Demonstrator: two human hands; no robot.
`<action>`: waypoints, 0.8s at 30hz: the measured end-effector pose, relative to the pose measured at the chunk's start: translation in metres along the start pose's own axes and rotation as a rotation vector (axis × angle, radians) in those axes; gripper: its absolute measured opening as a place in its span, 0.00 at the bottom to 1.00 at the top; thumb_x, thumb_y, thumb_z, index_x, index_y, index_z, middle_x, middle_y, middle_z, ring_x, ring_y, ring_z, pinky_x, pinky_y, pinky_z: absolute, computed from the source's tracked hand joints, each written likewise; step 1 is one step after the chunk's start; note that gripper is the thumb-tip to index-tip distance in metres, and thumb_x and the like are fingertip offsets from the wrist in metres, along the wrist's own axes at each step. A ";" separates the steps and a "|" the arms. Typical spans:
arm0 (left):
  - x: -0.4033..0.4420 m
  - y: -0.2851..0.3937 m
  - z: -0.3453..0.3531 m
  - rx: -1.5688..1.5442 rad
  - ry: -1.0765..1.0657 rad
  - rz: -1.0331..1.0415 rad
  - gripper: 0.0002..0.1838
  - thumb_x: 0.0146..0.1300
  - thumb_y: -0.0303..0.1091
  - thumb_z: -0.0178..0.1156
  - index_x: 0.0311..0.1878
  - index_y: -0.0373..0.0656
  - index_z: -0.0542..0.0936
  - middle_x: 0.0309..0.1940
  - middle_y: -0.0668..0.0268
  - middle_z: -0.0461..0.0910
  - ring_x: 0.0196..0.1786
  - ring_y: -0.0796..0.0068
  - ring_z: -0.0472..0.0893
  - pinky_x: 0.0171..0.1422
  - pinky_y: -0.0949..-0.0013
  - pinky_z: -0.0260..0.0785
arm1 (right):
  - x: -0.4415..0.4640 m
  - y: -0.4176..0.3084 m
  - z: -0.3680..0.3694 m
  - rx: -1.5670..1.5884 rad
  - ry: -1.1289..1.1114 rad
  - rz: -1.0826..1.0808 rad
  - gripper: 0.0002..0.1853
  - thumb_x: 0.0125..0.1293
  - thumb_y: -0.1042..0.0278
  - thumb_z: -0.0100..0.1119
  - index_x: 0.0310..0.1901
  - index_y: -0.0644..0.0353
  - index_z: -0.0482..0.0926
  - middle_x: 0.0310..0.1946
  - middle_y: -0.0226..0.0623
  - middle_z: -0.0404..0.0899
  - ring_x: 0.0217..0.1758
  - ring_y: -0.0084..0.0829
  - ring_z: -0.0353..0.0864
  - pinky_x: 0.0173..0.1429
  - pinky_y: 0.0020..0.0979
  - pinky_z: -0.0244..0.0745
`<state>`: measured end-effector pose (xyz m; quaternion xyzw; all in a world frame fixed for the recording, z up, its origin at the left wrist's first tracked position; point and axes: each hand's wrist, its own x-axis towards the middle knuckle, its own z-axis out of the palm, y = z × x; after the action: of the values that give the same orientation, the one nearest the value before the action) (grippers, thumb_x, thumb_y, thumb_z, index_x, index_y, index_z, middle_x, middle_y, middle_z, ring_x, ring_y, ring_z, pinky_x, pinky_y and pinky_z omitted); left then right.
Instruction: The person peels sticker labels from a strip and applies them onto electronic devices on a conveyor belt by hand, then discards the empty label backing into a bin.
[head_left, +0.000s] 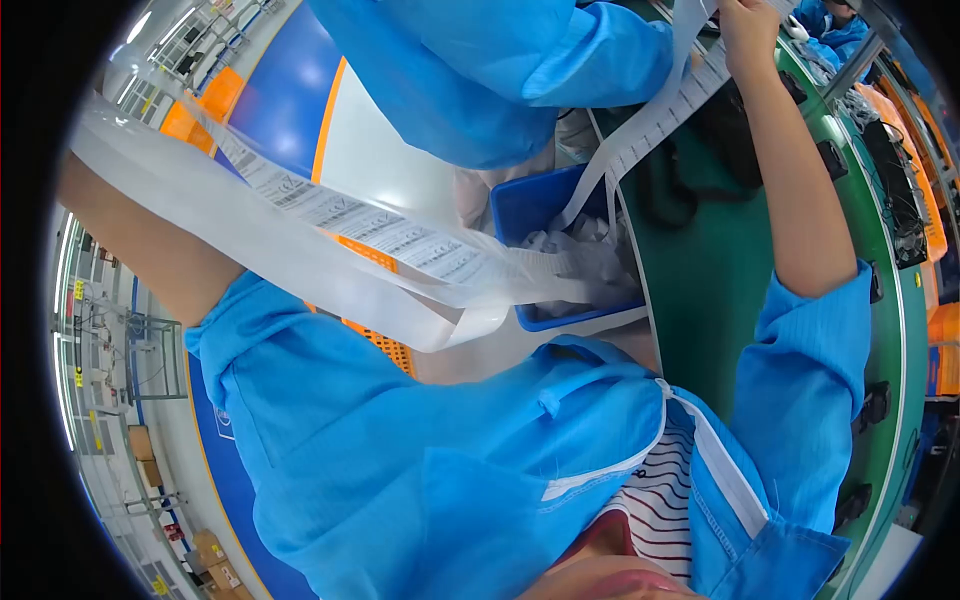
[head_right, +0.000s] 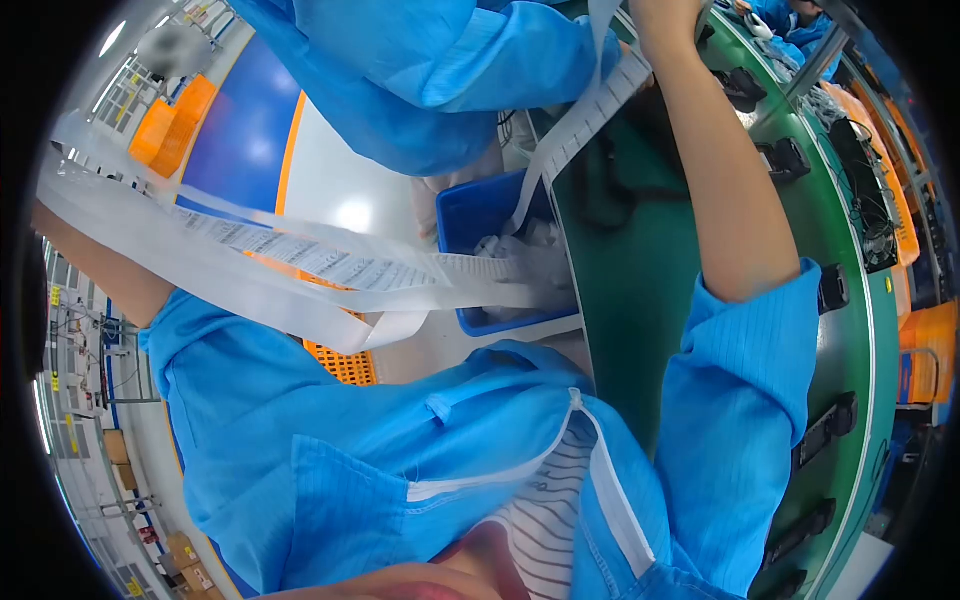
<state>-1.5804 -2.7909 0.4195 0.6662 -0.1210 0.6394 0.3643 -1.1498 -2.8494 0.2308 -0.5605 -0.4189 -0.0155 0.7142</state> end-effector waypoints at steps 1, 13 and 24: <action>0.000 -0.001 0.000 -0.004 0.004 -0.008 0.16 0.59 0.23 0.49 0.51 0.31 0.67 0.38 0.58 0.72 0.37 0.70 0.73 0.44 0.70 0.68 | -0.014 -0.017 0.002 0.066 -0.029 -0.025 0.13 0.58 0.63 0.59 0.26 0.66 0.79 0.19 0.30 0.76 0.20 0.19 0.72 0.24 0.21 0.64; 0.016 -0.014 0.007 -0.005 0.000 -0.099 0.14 0.59 0.24 0.51 0.48 0.31 0.69 0.37 0.58 0.73 0.38 0.70 0.73 0.45 0.69 0.68 | -0.256 0.014 0.065 0.135 -0.364 -0.069 0.08 0.58 0.70 0.59 0.31 0.66 0.80 0.23 0.33 0.79 0.24 0.17 0.72 0.27 0.22 0.66; 0.019 -0.014 0.023 -0.040 -0.026 -0.152 0.13 0.58 0.25 0.53 0.46 0.31 0.70 0.37 0.58 0.74 0.38 0.70 0.74 0.46 0.67 0.68 | -0.297 0.092 0.055 -0.824 -1.026 0.367 0.18 0.56 0.54 0.53 0.33 0.62 0.79 0.34 0.50 0.78 0.42 0.47 0.77 0.48 0.44 0.70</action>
<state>-1.5508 -2.7901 0.4348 0.6742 -0.0877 0.5988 0.4233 -1.3294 -2.9031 -0.0240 -0.7850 -0.5627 0.2152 0.1444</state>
